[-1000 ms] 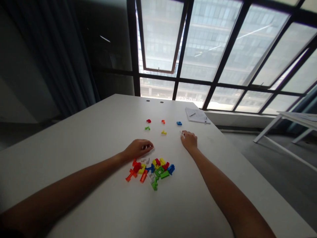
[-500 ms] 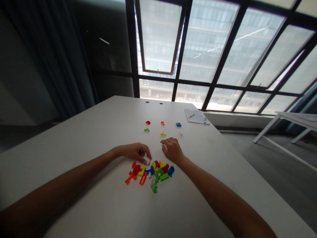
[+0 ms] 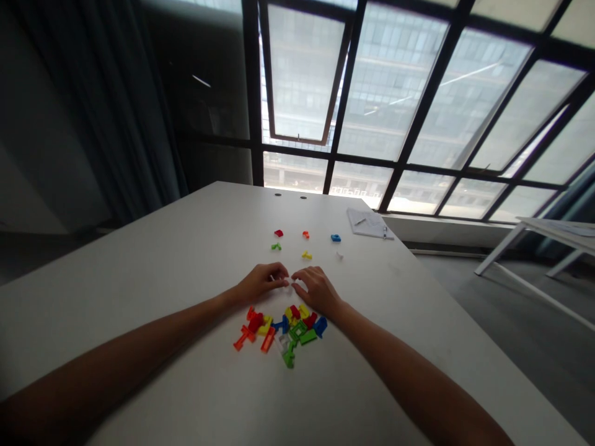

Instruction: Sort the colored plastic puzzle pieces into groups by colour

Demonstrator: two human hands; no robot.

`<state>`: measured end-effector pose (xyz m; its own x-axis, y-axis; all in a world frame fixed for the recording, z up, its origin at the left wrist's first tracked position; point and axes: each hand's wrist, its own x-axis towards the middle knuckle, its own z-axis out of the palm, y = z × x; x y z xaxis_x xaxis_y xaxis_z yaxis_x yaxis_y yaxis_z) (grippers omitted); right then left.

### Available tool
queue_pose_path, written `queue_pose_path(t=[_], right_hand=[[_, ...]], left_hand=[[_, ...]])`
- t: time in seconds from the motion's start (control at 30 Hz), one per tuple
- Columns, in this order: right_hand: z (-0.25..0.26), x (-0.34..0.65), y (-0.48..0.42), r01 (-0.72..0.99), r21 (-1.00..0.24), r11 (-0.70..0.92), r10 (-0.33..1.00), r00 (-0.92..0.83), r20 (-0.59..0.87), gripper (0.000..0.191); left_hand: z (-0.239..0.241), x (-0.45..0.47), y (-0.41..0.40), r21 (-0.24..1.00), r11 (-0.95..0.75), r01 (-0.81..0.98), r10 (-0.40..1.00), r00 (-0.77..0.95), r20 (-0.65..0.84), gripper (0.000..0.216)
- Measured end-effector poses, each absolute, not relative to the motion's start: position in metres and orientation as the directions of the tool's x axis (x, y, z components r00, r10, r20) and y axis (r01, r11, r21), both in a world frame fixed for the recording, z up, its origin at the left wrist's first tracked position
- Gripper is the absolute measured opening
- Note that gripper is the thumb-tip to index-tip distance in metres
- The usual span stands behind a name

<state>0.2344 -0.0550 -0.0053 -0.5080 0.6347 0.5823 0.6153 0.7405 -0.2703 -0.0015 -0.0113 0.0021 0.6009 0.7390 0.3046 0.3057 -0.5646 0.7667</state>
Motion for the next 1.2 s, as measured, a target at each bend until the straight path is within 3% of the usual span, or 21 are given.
queue_pose_path(t=[0.17, 0.57, 0.83, 1.07, 1.2], right_hand=[[-0.0056, 0.2358, -0.0553, 0.615, -0.281, 0.737, 0.619, -0.446, 0.646, 0.013], [-0.0044, 0.2387, -0.0574, 0.615, -0.271, 0.741, 0.612, -0.452, 0.649, 0.017], [-0.0080, 0.2396, -0.0537, 0.569, -0.183, 0.802, 0.515, -0.502, 0.695, 0.017], [-0.0057, 0.2406, -0.0556, 0.548, -0.280, 0.789, 0.556, -0.442, 0.704, 0.023], [-0.0069, 0.2394, -0.0569, 0.554, -0.251, 0.794, 0.543, -0.460, 0.703, 0.018]], left_hand=[[0.0032, -0.0021, -0.0149, 0.801, -0.544, 0.248, 0.702, 0.657, 0.274, 0.041], [0.0038, -0.0017, -0.0164, 0.764, -0.573, 0.296, 0.685, 0.685, 0.248, 0.043], [0.0004, -0.0008, -0.0154, 0.782, -0.554, 0.288, 0.681, 0.696, 0.226, 0.045], [0.0041, -0.0024, -0.0146, 0.802, -0.520, 0.293, 0.754, 0.599, 0.270, 0.045], [0.0044, -0.0022, -0.0139, 0.809, -0.505, 0.300, 0.774, 0.572, 0.271, 0.043]])
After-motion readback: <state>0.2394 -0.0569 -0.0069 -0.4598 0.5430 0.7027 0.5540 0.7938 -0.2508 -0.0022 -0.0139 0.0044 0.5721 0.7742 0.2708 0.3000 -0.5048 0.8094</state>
